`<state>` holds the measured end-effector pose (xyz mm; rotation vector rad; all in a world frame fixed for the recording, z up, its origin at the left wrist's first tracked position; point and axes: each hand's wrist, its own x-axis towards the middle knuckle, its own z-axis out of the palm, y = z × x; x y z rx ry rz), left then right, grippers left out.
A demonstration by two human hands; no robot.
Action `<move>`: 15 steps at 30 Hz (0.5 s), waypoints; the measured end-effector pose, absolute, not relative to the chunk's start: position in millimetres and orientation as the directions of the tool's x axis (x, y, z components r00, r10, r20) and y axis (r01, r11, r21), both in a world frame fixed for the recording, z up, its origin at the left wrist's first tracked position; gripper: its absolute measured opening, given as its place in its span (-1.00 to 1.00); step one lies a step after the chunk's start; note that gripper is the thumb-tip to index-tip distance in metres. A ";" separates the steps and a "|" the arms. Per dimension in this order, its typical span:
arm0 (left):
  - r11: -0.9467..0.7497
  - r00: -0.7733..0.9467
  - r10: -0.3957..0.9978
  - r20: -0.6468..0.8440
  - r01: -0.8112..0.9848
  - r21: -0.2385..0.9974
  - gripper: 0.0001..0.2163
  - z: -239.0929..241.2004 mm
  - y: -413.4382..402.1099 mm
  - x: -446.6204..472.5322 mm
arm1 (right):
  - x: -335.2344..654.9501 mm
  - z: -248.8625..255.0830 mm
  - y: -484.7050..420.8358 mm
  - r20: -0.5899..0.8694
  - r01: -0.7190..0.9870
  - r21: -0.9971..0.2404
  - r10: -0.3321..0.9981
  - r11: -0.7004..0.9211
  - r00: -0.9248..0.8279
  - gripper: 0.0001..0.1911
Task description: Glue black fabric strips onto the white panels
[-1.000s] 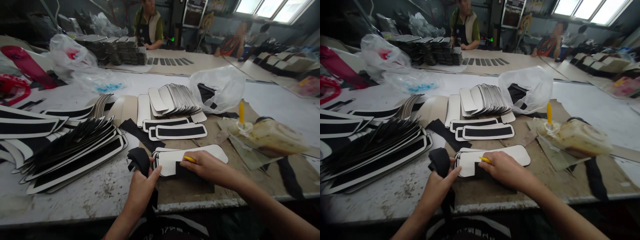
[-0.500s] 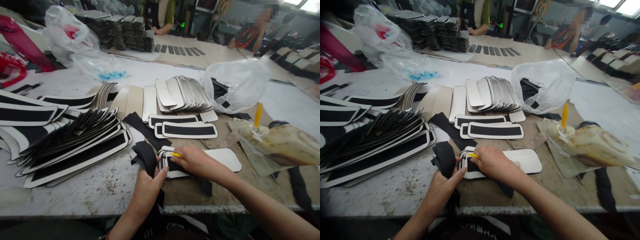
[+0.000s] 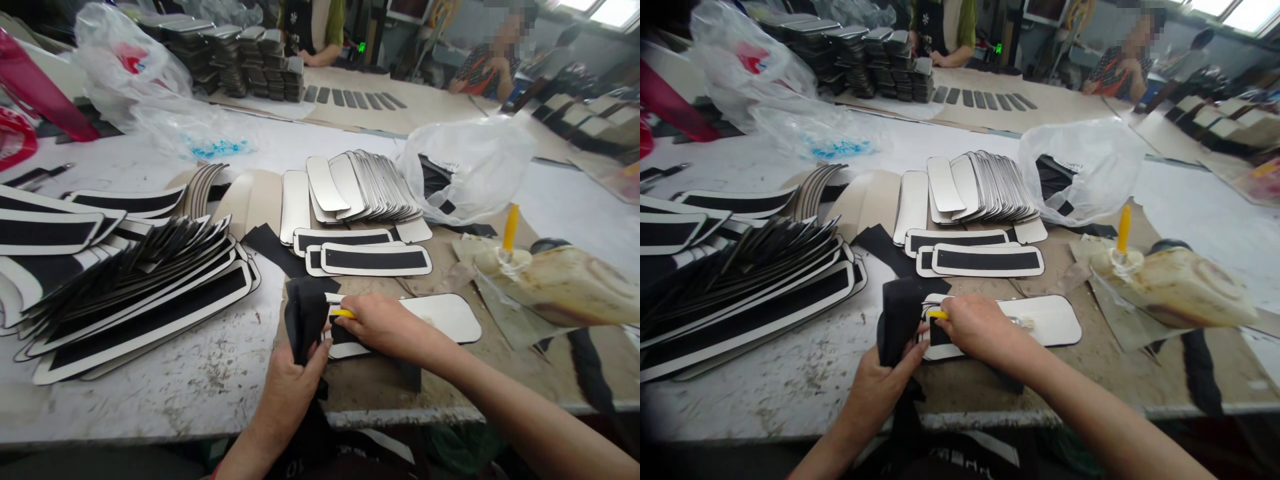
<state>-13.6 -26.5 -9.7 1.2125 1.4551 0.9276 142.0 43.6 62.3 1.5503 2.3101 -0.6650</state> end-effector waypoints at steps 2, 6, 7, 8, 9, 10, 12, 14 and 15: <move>0.166 0.027 0.984 -0.176 0.211 0.963 -0.75 -13.0 -26.6 -15.6 | 141.0 61.7 43.1 -0.475 0.926 -0.201 0.795 0.318 -0.377 -0.70; 0.135 0.056 0.986 -0.156 0.272 0.953 -0.79 -17.3 -25.1 -18.7 | 138.5 61.1 42.2 -0.474 0.927 -0.201 0.796 0.317 -0.375 -0.73; 0.140 0.053 0.985 -0.161 0.287 0.948 -0.79 -17.7 -24.4 -19.1 | 137.8 61.0 42.1 -0.473 0.929 -0.201 0.800 0.311 -0.370 -0.73; 0.152 0.047 0.984 -0.173 0.292 0.944 -0.78 -18.0 -23.7 -19.4 | 137.1 61.0 42.0 -0.468 0.932 -0.195 0.806 0.304 -0.361 -0.72; 0.172 0.042 0.981 -0.192 0.286 0.943 -0.77 -18.0 -23.1 -19.5 | 136.7 61.3 41.9 -0.461 0.937 -0.182 0.816 0.297 -0.348 -0.71; 0.193 0.038 0.977 -0.212 0.274 0.942 -0.75 -18.0 -22.6 -19.5 | 136.9 62.0 41.7 -0.451 0.942 -0.167 0.827 0.290 -0.335 -0.70; 0.237 0.028 0.967 -0.253 0.265 0.935 -0.72 -17.6 -21.9 -19.3 | 139.7 65.2 40.2 -0.439 0.946 -0.151 0.837 0.288 -0.325 -0.69; 0.261 0.014 0.961 -0.275 0.272 0.926 -0.71 -16.8 -21.2 -19.1 | 148.1 71.3 36.5 -0.451 0.945 -0.149 0.831 0.290 -0.326 -0.69; 0.265 0.008 0.961 -0.278 0.274 0.924 -0.71 -16.1 -20.9 -18.8 | 154.8 75.3 33.6 -0.463 0.949 -0.139 0.828 0.284 -0.315 -0.70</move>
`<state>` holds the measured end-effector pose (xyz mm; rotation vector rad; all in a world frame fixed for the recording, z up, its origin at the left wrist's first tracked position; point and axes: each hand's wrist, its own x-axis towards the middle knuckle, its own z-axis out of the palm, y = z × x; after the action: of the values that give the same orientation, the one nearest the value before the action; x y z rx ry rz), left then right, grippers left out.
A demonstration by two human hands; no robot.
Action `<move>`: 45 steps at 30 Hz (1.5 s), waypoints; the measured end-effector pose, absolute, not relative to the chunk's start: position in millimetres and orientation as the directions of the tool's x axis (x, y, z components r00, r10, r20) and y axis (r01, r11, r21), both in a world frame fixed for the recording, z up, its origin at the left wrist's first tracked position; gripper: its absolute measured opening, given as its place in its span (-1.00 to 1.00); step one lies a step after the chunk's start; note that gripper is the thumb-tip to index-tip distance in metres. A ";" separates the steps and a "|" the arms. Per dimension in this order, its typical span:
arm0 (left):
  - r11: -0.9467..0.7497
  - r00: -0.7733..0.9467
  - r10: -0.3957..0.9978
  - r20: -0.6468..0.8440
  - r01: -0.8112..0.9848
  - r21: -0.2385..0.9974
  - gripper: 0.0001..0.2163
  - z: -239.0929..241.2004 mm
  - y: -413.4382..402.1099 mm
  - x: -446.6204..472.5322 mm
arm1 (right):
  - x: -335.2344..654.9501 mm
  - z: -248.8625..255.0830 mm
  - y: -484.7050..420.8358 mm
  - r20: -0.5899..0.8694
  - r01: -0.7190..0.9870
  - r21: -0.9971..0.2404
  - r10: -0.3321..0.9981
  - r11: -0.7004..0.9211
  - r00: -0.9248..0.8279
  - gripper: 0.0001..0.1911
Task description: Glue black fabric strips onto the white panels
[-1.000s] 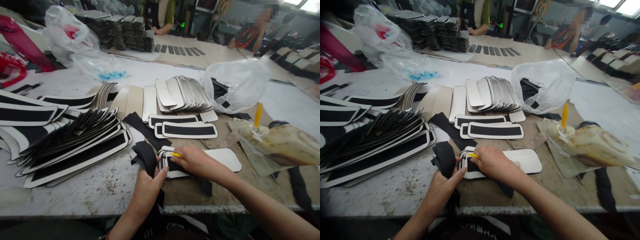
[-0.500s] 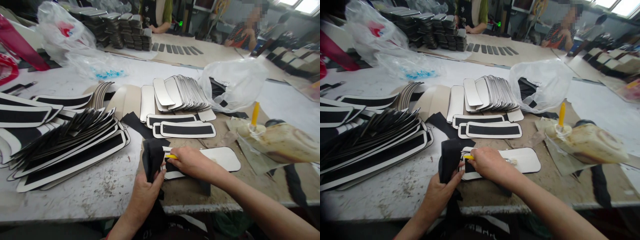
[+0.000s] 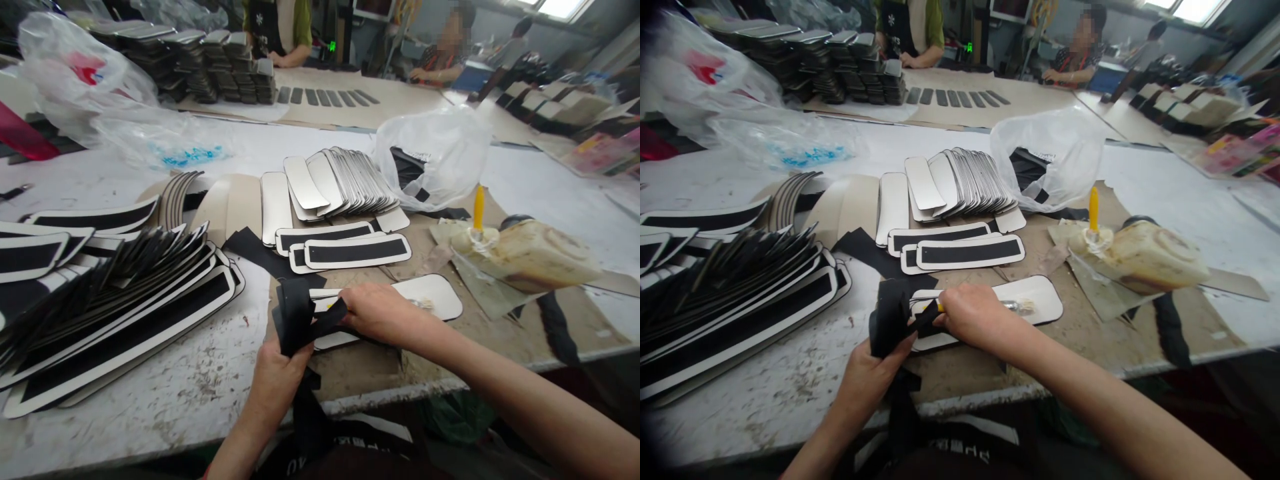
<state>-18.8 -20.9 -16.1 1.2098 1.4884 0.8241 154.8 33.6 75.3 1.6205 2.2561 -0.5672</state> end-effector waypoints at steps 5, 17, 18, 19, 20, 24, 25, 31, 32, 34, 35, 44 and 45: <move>0.303 -0.010 0.951 -0.309 0.235 0.924 -0.66 -9.2 -18.2 -16.6 | 207.8 97.0 13.5 -0.498 0.988 -0.020 0.855 0.152 -0.141 -0.75; 0.319 -0.068 0.947 -0.314 0.328 0.889 -0.61 -5.2 -16.4 -15.2 | 251.6 90.4 6.9 -0.352 0.969 0.245 0.928 -0.036 0.123 -0.75; 0.331 -0.076 0.943 -0.324 0.330 0.884 -0.61 -5.0 -15.9 -14.9 | 251.7 89.0 7.8 -0.343 0.970 0.242 0.933 -0.026 0.110 -0.75; 0.342 -0.077 0.939 -0.337 0.331 0.879 -0.61 -4.4 -15.5 -14.5 | 252.0 87.9 8.6 -0.336 0.971 0.238 0.937 -0.017 0.099 -0.75; 0.355 -0.073 0.934 -0.351 0.333 0.874 -0.61 -3.6 -15.1 -14.2 | 252.4 87.1 9.4 -0.330 0.972 0.235 0.940 -0.011 0.090 -0.75; 0.380 -0.072 0.922 -0.380 0.344 0.858 -0.63 1.9 -15.7 -12.2 | 255.1 87.4 14.6 -0.344 0.974 0.226 0.936 0.005 0.075 -0.72; 0.384 -0.081 0.921 -0.381 0.346 0.856 -0.64 3.4 -16.3 -11.4 | 255.9 87.9 16.6 -0.363 0.974 0.226 0.929 0.008 0.076 -0.71; 0.394 -0.111 0.918 -0.381 0.363 0.844 -0.68 8.1 -17.5 -8.7 | 261.6 90.3 31.8 -0.449 0.979 0.200 0.891 0.036 0.059 -0.65; 0.410 -0.107 0.910 -0.400 0.366 0.835 -0.67 8.2 -17.1 -8.7 | 262.4 90.4 34.0 -0.455 0.980 0.192 0.889 0.040 0.053 -0.65; 0.438 -0.103 0.896 -0.432 0.366 0.821 -0.65 8.6 -16.6 -8.2 | 263.6 90.1 37.9 -0.464 0.983 0.180 0.885 0.047 0.043 -0.64; 0.444 -0.106 0.893 -0.437 0.364 0.819 -0.65 9.0 -16.6 -7.8 | 264.3 89.8 39.4 -0.467 0.983 0.174 0.883 0.050 0.038 -0.64; 0.421 -0.144 0.907 -0.396 0.345 0.839 -0.69 6.1 -17.4 -5.4 | 278.1 87.2 47.9 -0.542 0.991 0.098 0.840 0.089 -0.022 -0.59; 0.416 -0.136 0.909 -0.394 0.342 0.842 -0.70 5.7 -17.0 -5.3 | 278.9 86.4 48.5 -0.542 0.991 0.098 0.840 0.088 -0.021 -0.58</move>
<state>-5.3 -17.0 5.7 1.1029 1.6923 0.7249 278.9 48.5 86.4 1.7963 1.9069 -0.4283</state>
